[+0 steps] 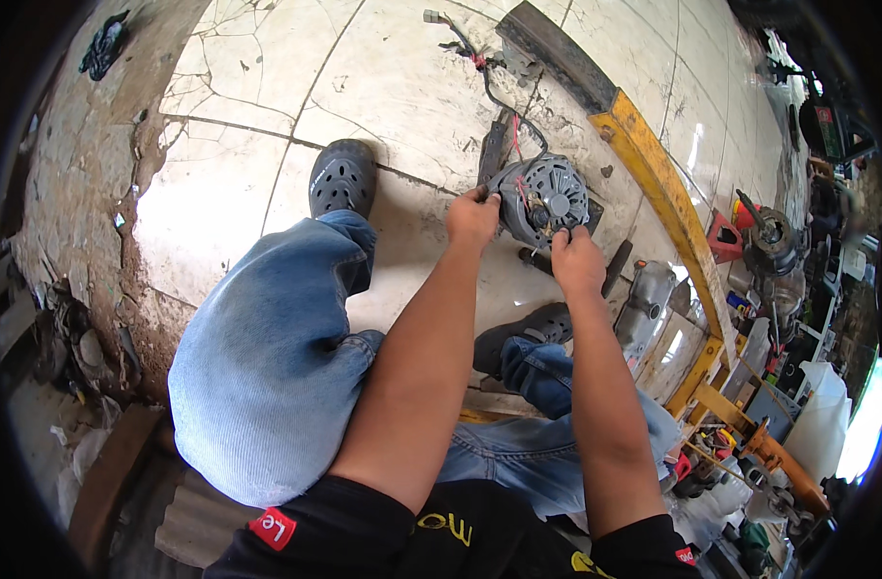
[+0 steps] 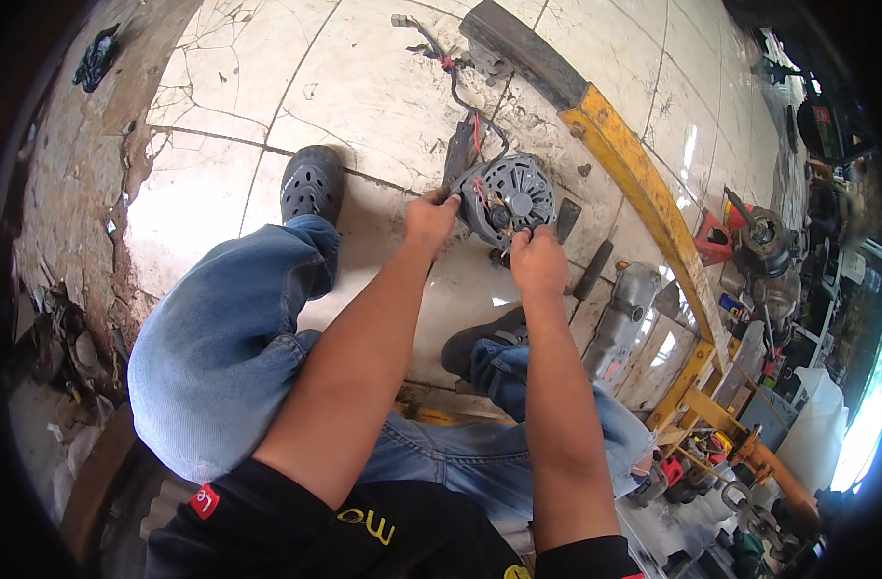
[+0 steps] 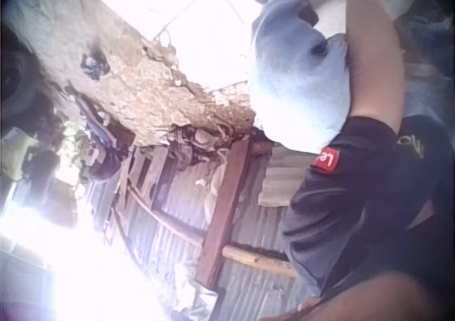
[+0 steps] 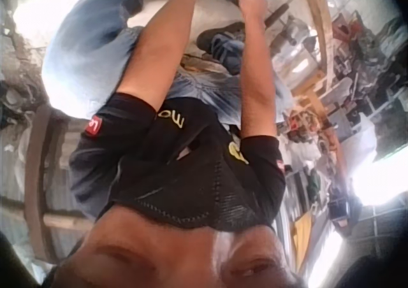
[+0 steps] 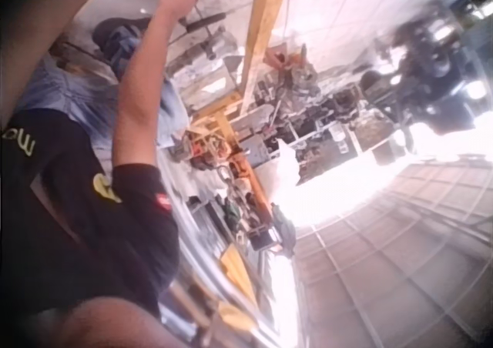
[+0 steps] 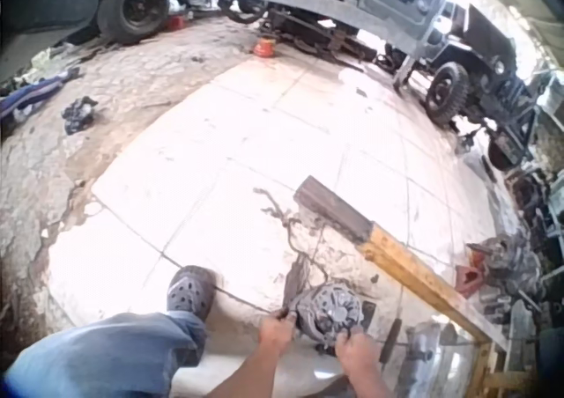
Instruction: The person sits on the floor and works on an alternator, manipulating internal components and wires with both hands. They repeatedly adjust parts inside the housing and rotate the unit to access different areas.
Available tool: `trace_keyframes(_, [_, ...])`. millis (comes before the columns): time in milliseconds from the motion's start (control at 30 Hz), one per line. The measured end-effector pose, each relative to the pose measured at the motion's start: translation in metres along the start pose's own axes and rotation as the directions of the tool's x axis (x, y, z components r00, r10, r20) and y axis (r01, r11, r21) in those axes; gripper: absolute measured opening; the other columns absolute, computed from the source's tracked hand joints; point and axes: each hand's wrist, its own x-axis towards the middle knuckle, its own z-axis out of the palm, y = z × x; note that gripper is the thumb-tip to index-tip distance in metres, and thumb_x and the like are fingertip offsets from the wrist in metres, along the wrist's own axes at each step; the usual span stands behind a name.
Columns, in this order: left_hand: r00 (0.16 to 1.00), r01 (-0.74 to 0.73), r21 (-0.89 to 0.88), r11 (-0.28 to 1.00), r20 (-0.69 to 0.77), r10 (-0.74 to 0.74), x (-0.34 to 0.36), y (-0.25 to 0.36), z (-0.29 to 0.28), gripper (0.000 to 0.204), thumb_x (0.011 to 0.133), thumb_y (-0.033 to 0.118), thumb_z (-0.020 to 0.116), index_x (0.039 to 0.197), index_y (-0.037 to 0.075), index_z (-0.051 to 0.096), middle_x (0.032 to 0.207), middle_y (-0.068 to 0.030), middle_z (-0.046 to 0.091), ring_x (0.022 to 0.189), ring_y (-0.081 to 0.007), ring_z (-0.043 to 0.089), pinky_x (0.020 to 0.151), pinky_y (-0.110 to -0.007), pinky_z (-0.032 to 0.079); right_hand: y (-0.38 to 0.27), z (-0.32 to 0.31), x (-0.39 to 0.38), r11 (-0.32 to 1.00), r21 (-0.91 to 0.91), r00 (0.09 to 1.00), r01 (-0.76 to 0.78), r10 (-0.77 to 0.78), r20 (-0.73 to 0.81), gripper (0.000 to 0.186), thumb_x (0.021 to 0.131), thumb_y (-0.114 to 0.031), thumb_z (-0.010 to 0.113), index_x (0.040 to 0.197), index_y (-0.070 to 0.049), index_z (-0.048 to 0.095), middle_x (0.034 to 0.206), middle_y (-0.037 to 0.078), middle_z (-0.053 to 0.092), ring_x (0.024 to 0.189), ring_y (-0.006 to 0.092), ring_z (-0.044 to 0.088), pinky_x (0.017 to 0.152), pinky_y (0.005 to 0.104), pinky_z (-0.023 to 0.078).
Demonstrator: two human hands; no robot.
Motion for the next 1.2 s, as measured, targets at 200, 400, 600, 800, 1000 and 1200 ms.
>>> trace_keyframes(200, [0.998, -0.065, 0.115, 0.991, -0.006, 0.066, 0.016, -0.006, -0.003, 0.043, 0.088, 0.023, 0.072, 0.126, 0.004, 0.067, 0.114, -0.0169, 0.072, 0.102, -0.0284, 0.070, 0.090, -0.036, 0.052, -0.008, 0.004, -0.010, 0.999, -0.024, 1.000, 0.027, -0.027, -0.001, 0.035, 0.095, -0.032, 0.049, 0.091, -0.001, 0.063, 0.096, 0.028, 0.069, 0.090, 0.0466, 0.067, 0.082, 0.0548, 0.052])
trace_keyframes(400, [0.999, -0.045, 0.087, 0.995, 0.014, 0.044, 0.015, -0.006, 0.000, 0.040, 0.089, 0.020, 0.072, 0.124, 0.001, 0.067, 0.110, -0.0148, 0.073, 0.098, -0.0219, 0.070, 0.088, -0.034, 0.052, -0.010, 0.029, 0.001, 0.883, 0.377, 0.942, -0.279, 0.328, -0.070, 0.046, 0.092, -0.033, 0.045, 0.091, 0.007, 0.068, 0.099, 0.035, 0.067, 0.095, 0.0494, 0.065, 0.087, 0.0555, 0.050])
trace_keyframes(600, [1.000, -0.013, 0.087, 0.996, 0.005, 0.013, 0.022, -0.016, -0.001, 0.042, 0.087, 0.025, 0.073, 0.125, 0.008, 0.068, 0.115, -0.0138, 0.073, 0.104, -0.0260, 0.070, 0.092, -0.036, 0.051, 0.001, 0.006, 0.007, 0.990, 0.129, 0.996, -0.061, 0.051, 0.079, 0.044, 0.095, -0.033, 0.046, 0.093, 0.005, 0.068, 0.098, 0.032, 0.068, 0.098, 0.0475, 0.065, 0.088, 0.0546, 0.050])
trace_keyframes(800, [0.998, 0.060, 0.201, 0.978, 0.004, -0.062, 0.003, -0.003, -0.008, 0.040, 0.086, 0.026, 0.074, 0.122, 0.011, 0.071, 0.114, -0.0131, 0.073, 0.104, -0.0264, 0.070, 0.093, -0.036, 0.051, -0.004, -0.016, 0.009, 0.996, -0.071, 0.989, 0.048, -0.037, 0.146, 0.041, 0.095, -0.030, 0.046, 0.096, 0.004, 0.068, 0.094, 0.030, 0.069, 0.098, 0.0465, 0.065, 0.088, 0.0543, 0.051])
trace_keyframes(1000, [0.997, 0.068, 0.150, 0.986, 0.023, -0.073, 0.006, -0.008, -0.010, 0.038, 0.084, 0.026, 0.076, 0.118, 0.010, 0.072, 0.111, -0.0126, 0.074, 0.103, -0.0257, 0.070, 0.092, -0.036, 0.051, -0.015, 0.004, 0.017, 0.569, 0.514, 0.767, -0.642, 0.470, 0.437, 0.043, 0.095, -0.034, 0.043, 0.099, 0.002, 0.066, 0.098, 0.030, 0.068, 0.097, 0.0484, 0.064, 0.086, 0.0542, 0.050])
trace_keyframes(1200, [0.998, 0.062, 0.186, 0.981, -0.003, -0.063, -0.001, -0.002, -0.011, 0.037, 0.083, 0.026, 0.077, 0.116, 0.009, 0.073, 0.107, -0.0130, 0.074, 0.099, -0.0244, 0.071, 0.090, -0.035, 0.052, -0.004, -0.011, 0.003, 0.998, -0.057, 0.994, -0.037, 0.043, 0.097, 0.040, 0.094, -0.031, 0.042, 0.093, 0.001, 0.067, 0.098, 0.030, 0.069, 0.097, 0.0464, 0.066, 0.087, 0.0549, 0.051])
